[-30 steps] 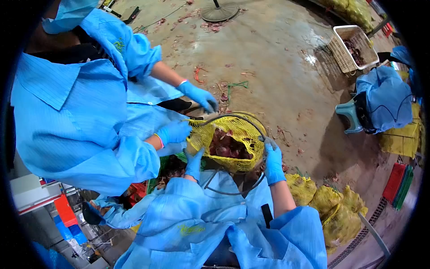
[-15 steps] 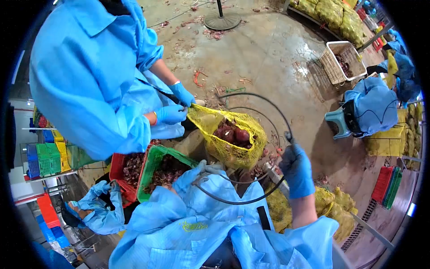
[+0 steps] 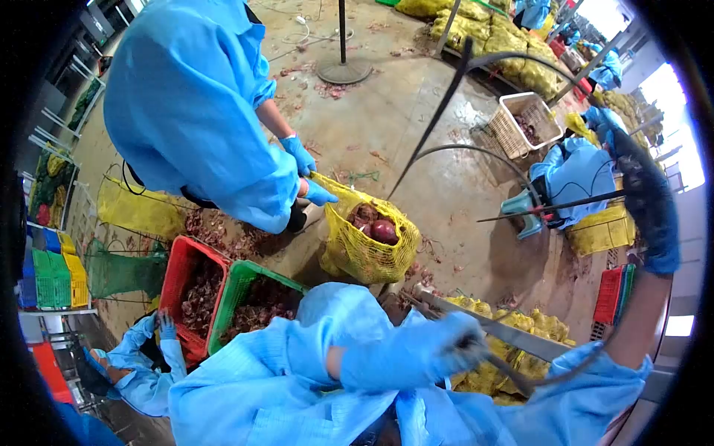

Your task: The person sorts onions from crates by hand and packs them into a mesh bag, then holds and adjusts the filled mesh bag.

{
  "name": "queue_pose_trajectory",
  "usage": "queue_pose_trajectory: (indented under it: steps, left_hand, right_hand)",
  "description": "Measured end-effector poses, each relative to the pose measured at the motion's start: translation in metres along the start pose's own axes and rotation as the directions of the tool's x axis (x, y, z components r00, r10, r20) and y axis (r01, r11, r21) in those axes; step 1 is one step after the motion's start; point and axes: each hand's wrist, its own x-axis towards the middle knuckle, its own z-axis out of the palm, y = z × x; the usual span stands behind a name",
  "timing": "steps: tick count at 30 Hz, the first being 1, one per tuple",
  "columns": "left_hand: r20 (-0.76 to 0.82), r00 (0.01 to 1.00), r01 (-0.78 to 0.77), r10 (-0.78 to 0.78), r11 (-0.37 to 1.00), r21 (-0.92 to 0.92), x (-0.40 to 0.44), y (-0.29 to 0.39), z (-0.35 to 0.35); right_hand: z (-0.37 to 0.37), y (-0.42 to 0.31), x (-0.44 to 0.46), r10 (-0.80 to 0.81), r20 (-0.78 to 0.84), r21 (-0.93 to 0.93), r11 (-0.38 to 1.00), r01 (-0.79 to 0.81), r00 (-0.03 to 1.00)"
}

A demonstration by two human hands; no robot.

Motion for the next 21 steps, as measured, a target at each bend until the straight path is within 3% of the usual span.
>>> queue_pose_trajectory:
  steps: [1, 3, 5, 7, 8, 9, 10, 12, 13, 14, 15, 16, 17, 18, 19, 21]
  left_hand:
    - [0.003, 1.0, -0.014, 0.014, 1.0, 0.001, 0.005, 0.013, 0.008]
    - [-0.012, 0.96, -0.28, 0.281, 0.953, -0.115, 0.014, 0.031, 0.026]
    - [0.028, 0.951, -0.295, 0.307, 0.934, -0.201, 0.029, 0.038, 0.043]
    - [0.066, 0.941, -0.3, 0.331, 0.91, -0.285, 0.042, 0.039, 0.047]
    - [0.118, 0.955, -0.224, 0.271, 0.925, -0.308, 0.047, 0.037, 0.044]
    - [0.17, 0.963, -0.144, 0.209, 0.933, -0.329, 0.052, 0.034, 0.043]
    - [0.077, 0.953, -0.254, 0.294, 0.91, -0.328, 0.059, 0.011, 0.047]
    - [-0.264, 0.889, -0.439, 0.374, 0.86, -0.261, 0.066, -0.036, 0.042]
    - [-0.236, 0.939, -0.327, 0.25, 0.859, -0.394, 0.066, -0.066, 0.024]
    - [-0.189, 0.975, -0.201, 0.118, 0.83, -0.52, 0.062, -0.107, 0.001]
    - [-0.263, 0.965, 0.009, 0.001, 0.999, 0.035, 0.059, -0.163, -0.021]
    - [-0.364, 0.926, 0.196, -0.097, 0.949, 0.246, 0.045, -0.192, -0.041]
    - [-0.431, 0.875, 0.412, -0.218, 0.803, 0.43, 0.037, -0.239, -0.059]
    - [-0.464, 0.868, 0.441, -0.177, 0.702, 0.559, 0.031, -0.275, -0.077]
    - [-0.485, 0.865, 0.463, -0.128, 0.577, 0.673, 0.029, -0.298, -0.093]
    - [-0.482, 0.831, 0.551, -0.276, 0.526, 0.648, 0.035, -0.318, -0.115]
  right_hand:
    - [-0.005, -0.03, -0.007, -0.045, 0.053, -0.131, 0.99, 0.051, 0.998]
    - [-0.006, -0.089, -0.024, -0.054, 0.171, -0.299, 0.949, 0.104, 0.984]
    - [0.011, -0.129, -0.04, 0.034, 0.29, -0.393, 0.915, 0.087, 0.956]
    - [0.036, -0.147, -0.051, 0.047, 0.061, -0.347, 0.938, -0.023, 0.997]
    - [0.027, -0.151, -0.045, 0.12, 0.191, -0.194, 0.977, -0.082, 0.974]
    - [0.018, -0.146, -0.04, 0.128, 0.186, -0.199, 0.976, -0.09, 0.974]
    - [0.007, -0.129, -0.03, 0.072, 0.117, -0.299, 0.954, -0.034, 0.991]
    - [-0.012, -0.079, -0.003, -0.062, 0.001, -0.495, 0.867, 0.054, 0.998]
    - [-0.017, -0.052, 0.014, -0.138, -0.043, -0.587, 0.805, 0.087, 0.989]
    - [-0.016, -0.019, 0.029, -0.04, -0.312, -0.436, 0.894, -0.106, 0.949]
    - [-0.016, 0.013, 0.042, -0.02, -0.327, -0.43, 0.894, -0.13, 0.945]
    - [-0.015, 0.045, 0.056, 0.001, -0.342, -0.423, 0.893, -0.154, 0.94]
    - [-0.038, 0.084, 0.073, 0.087, -0.367, -0.295, 0.933, -0.205, 0.926]
    - [-0.072, 0.129, 0.09, 0.199, -0.4, -0.289, 0.899, -0.329, 0.895]
    - [-0.051, 0.155, 0.094, 0.115, -0.422, -0.266, 0.933, -0.244, 0.899]
    - [-0.054, 0.211, 0.104, 0.235, -0.482, -0.184, 0.915, -0.36, 0.844]
